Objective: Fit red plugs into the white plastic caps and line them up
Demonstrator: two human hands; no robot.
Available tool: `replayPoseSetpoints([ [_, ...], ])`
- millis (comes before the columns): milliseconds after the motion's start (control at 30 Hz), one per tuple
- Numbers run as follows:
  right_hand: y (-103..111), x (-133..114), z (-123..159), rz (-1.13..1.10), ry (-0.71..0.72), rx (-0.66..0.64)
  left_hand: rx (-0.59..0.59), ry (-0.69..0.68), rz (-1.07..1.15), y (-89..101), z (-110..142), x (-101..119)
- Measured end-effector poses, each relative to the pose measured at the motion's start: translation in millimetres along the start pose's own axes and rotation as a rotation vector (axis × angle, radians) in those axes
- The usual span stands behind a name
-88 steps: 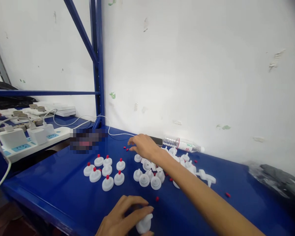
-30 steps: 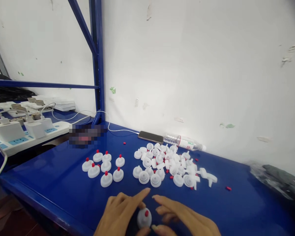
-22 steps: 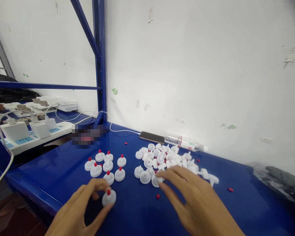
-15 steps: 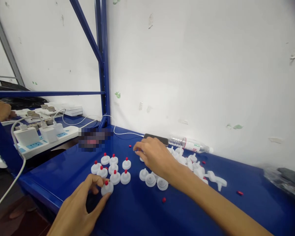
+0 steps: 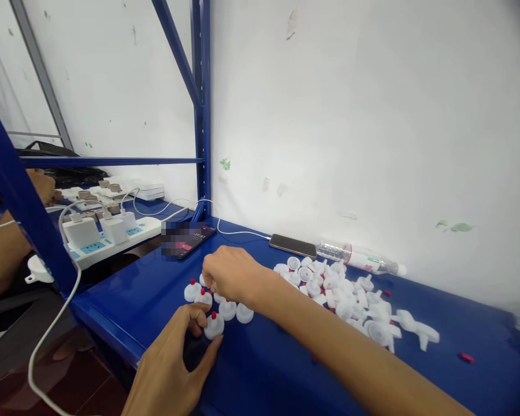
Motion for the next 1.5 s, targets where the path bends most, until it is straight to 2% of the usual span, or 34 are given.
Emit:
replayPoseSetpoints([
  [133,-3,-4,-1,-0.006,0.01,-0.047,0.022,-0.029,0.017,3.2,-1,4],
  [333,-4,-6,-2,-0.04,0.012,-0.02,-0.011,0.036,0.033,1.2,0,3],
  [467,11,14,5,-0.102,-0.004,0.083,0.019,-0.003,0.049,6.6,-1,8],
  [567,23,38,19,-0.263,-0.045,0.174,0.027,-0.039,0.085,14.1,-2,16],
  [667,24,57,34,-0.401,-0.102,0.21,0.02,-0.038,0.112,19.5,-7,21],
  [733,21,61,40,-0.441,-0.104,0.211,0.029,-0.042,0.098,21.5,-12,22],
  [867,16,54,40,-0.492,-0.057,0.203,0.099,-0.074,0.061,22.2,-23,21],
  [1000,9,45,32,-0.482,-0.027,0.157,0.151,-0.029,0.072,20.1,-24,12],
  [1200,-2,44,30,-0.366,0.008,0.17,0.153,0.067,0.151,19.6,-22,5],
  [1500,-8,35,22,-0.321,-0.023,0.124,0.146,0.041,0.153,19.7,-23,4],
])
Point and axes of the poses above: each hand's wrist, its own z-axis away from the middle knuckle, its own y-axis out of the back of the hand, x = y × z, the point moved 6 cm from there along -z, towards the middle knuckle, and after that the axes turned 8 degrees about -y, right-handed, at the moved point
